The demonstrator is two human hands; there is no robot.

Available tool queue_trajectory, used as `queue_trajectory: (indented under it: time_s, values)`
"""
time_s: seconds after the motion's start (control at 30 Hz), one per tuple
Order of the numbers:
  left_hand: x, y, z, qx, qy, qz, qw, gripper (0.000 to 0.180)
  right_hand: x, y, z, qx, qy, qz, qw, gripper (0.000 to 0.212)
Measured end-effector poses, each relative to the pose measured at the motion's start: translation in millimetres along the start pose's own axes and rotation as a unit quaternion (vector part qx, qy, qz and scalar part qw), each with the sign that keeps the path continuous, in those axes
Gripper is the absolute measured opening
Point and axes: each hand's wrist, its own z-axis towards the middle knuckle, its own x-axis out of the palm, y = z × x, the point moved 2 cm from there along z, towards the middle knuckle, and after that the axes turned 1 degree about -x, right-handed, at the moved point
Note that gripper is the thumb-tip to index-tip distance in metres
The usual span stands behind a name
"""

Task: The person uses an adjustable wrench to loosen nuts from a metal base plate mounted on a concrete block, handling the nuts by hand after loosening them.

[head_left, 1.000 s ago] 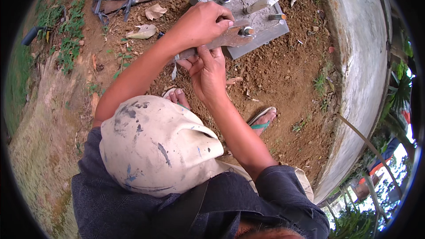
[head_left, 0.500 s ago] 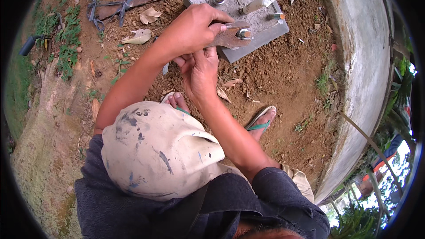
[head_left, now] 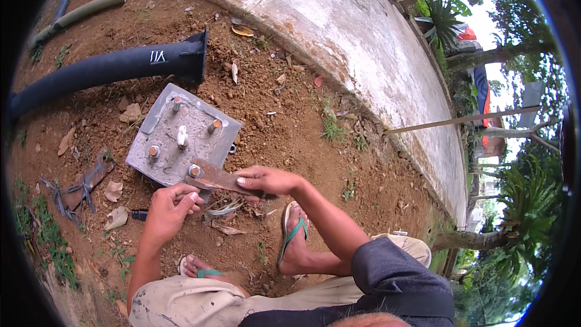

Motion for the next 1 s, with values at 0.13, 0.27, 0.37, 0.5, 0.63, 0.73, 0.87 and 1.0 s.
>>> queue_trajectory:
  time_s: [0.13, 0.27, 0.37, 0.5, 0.63, 0.73, 0.87, 1.0]
  values:
    - [7, 18, 7, -0.012, 0.001, -0.067, 0.998, 0.029, 14, 4, -10, -0.008, -0.045, -0.074, 0.996, 0.033]
    - [0, 23, 6, -0.048, 0.011, -0.024, 0.999, 0.029, 98, -52, -13, -0.041, -0.081, 0.172, 0.981, 0.031]
    - [-15, 26, 8, -0.034, -0.04, 0.005, 0.999, 0.022, 145, -68, 28, -0.109, -0.106, 0.207, 0.967, 0.034]
    - [-37, 16, 2, 0.015, -0.112, 0.006, 0.994, 0.014, 176, -30, 72, -0.097, -0.132, 0.269, 0.949, 0.05]
    - [-30, -4, 5, 0.073, -0.148, 0.137, 0.977, 0.024, 194, -19, 107, -0.079, -0.243, 0.365, 0.896, 0.041]
    - [-30, -4, 11, 0.095, -0.134, 0.149, 0.975, 0.026, 192, -13, 112, -0.126, -0.244, 0.4, 0.874, 0.04]
    - [-37, -4, 5, 0.078, -0.148, 0.189, 0.968, 0.027, 200, -15, 124, -0.141, -0.221, 0.437, 0.861, 0.041]
    - [-41, -1, 8, 0.077, -0.146, 0.19, 0.968, 0.027, 199, -19, 131, -0.145, -0.204, 0.454, 0.855, 0.043]
